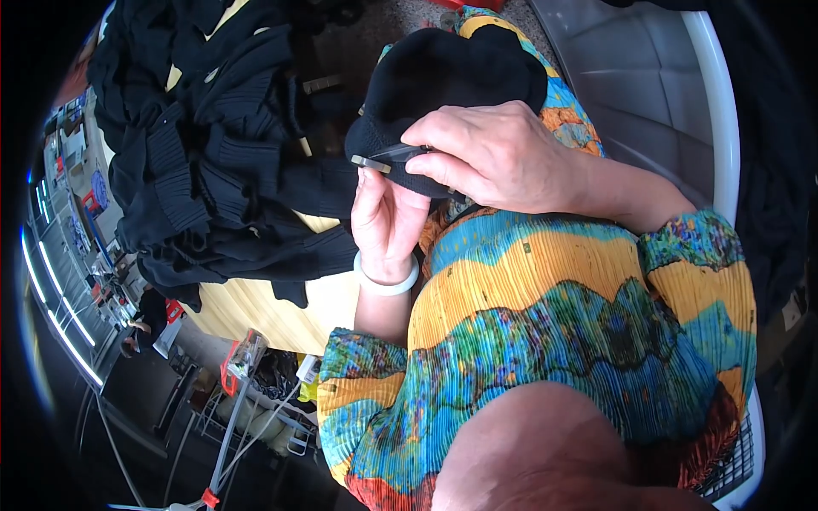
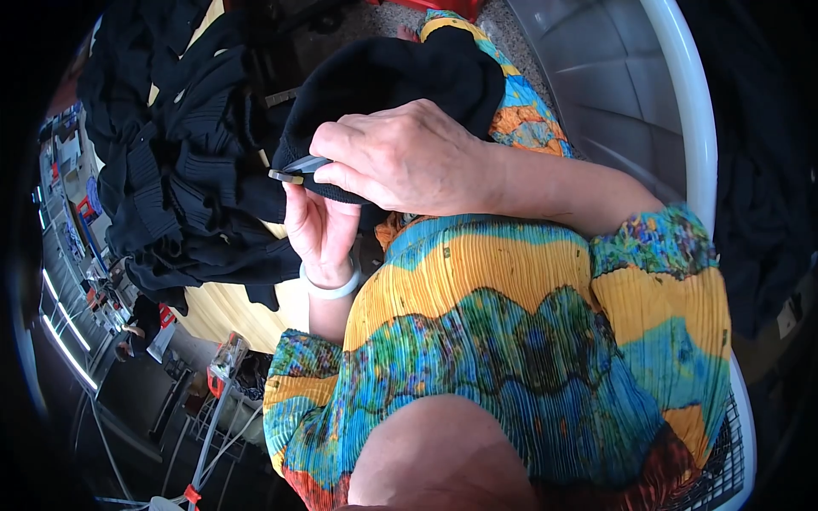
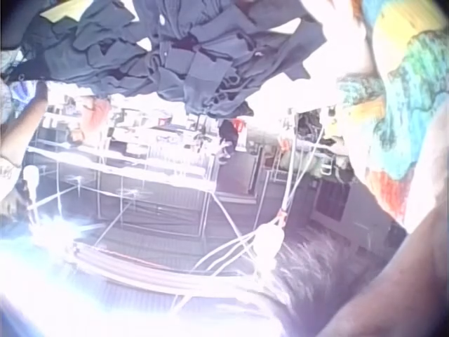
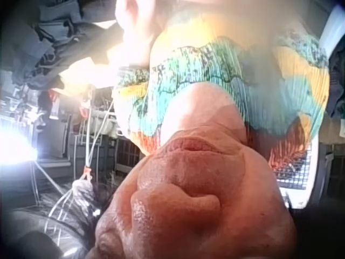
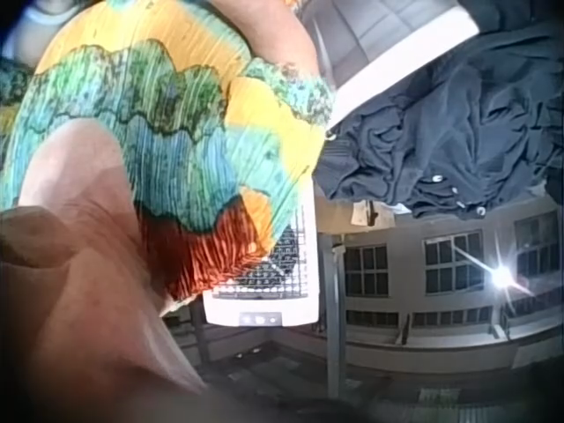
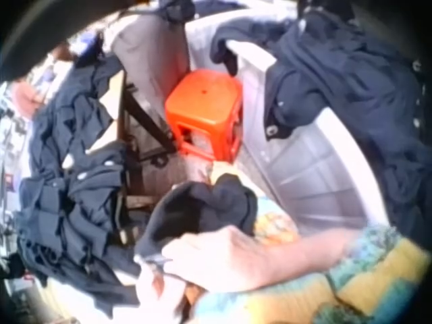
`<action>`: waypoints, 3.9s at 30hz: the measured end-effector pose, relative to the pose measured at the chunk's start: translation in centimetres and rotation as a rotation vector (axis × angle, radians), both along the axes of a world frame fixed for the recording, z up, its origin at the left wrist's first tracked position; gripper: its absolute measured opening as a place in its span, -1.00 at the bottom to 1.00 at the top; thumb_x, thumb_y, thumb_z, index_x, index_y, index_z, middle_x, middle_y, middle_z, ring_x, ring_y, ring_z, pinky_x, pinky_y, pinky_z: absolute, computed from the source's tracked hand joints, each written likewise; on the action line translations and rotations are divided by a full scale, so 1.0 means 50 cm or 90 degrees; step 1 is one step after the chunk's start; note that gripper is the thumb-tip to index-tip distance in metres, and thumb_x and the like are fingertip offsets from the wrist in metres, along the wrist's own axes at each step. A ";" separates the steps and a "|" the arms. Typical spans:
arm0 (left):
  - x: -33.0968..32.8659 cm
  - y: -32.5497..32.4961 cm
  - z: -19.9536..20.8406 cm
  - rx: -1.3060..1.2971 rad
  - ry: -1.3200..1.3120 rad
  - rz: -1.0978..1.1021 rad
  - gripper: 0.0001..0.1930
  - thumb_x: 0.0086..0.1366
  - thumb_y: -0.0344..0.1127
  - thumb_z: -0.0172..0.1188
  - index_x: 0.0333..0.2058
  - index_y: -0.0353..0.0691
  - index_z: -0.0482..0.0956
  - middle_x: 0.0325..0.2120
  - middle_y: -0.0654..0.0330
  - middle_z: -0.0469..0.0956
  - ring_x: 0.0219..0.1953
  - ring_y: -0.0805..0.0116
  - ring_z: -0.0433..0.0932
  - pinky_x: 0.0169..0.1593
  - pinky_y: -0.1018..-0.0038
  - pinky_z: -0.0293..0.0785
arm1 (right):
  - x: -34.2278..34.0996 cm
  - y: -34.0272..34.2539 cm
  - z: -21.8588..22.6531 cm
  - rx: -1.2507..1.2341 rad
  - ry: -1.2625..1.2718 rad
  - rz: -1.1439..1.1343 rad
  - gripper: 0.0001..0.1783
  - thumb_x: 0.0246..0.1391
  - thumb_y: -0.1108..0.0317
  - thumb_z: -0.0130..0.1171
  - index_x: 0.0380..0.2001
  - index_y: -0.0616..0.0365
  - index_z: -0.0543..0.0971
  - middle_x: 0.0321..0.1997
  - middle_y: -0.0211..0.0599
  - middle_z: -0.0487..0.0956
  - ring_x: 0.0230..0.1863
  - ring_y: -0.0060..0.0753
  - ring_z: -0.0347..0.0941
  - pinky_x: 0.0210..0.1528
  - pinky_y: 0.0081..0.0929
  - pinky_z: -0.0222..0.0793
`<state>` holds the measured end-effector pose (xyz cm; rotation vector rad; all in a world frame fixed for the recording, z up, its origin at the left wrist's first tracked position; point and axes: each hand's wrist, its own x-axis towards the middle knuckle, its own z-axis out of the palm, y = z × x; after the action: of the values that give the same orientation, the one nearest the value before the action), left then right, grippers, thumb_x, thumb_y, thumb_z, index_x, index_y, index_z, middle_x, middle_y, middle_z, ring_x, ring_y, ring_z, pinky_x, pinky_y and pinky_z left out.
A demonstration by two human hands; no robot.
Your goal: Trim excess threads from black garments near the buttons using small scissors.
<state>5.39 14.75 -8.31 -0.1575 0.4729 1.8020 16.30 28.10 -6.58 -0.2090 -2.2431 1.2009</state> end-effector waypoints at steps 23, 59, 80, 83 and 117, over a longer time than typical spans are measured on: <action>-0.009 -0.012 -0.012 0.077 0.002 0.003 -0.66 0.20 -0.34 -0.04 -0.02 -0.18 0.30 -0.05 0.13 0.35 0.04 0.23 0.27 0.16 0.24 0.10 | 0.001 -0.002 0.008 -0.051 -0.045 0.014 -0.81 -0.12 0.42 0.14 -0.40 0.23 0.41 -0.58 -0.27 0.44 -0.58 -0.38 0.43 -0.58 -0.58 0.31; -0.014 -0.007 0.000 0.061 -0.114 -0.057 -0.56 0.23 -0.38 -0.18 0.10 -0.26 0.09 0.11 0.09 0.13 0.17 0.21 0.07 0.21 0.18 -0.10 | -0.039 0.050 -0.012 -0.143 -0.033 -0.030 -0.79 -0.16 0.45 0.21 -0.39 0.20 0.45 -0.50 -0.42 0.45 -0.48 -0.66 0.37 -0.48 -0.73 0.28; -0.011 0.001 0.000 0.107 -0.090 -0.028 -0.59 0.26 -0.28 -0.16 0.07 -0.21 0.15 0.04 0.06 0.23 0.10 0.17 0.19 0.17 0.20 0.03 | 0.004 0.002 -0.005 -0.024 -0.020 -0.024 -0.84 -0.12 0.36 0.09 -0.47 0.16 0.37 -0.60 -0.33 0.40 -0.59 -0.33 0.40 -0.62 -0.50 0.28; -0.009 0.002 -0.004 0.113 -0.086 -0.034 -0.59 0.26 -0.28 -0.17 0.08 -0.21 0.14 0.04 0.07 0.22 0.10 0.18 0.18 0.18 0.20 0.02 | 0.001 0.001 -0.007 -0.013 -0.024 -0.031 -0.84 -0.12 0.35 0.09 -0.47 0.16 0.37 -0.60 -0.34 0.40 -0.59 -0.34 0.41 -0.62 -0.50 0.28; -0.016 0.006 0.001 -0.019 0.038 -0.080 -0.58 0.25 -0.26 -0.15 0.07 -0.24 0.14 0.06 0.08 0.19 0.12 0.21 0.14 0.17 0.19 0.01 | -0.026 0.018 -0.004 -0.263 -0.091 0.058 -0.65 -0.18 0.43 0.21 -0.26 0.18 0.39 -0.38 -0.31 0.48 -0.33 -0.53 0.45 -0.26 -0.66 0.37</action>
<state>4.61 15.02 -8.26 -0.0932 0.5401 1.6814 15.01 28.98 -6.78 -0.3656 -2.1169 1.7423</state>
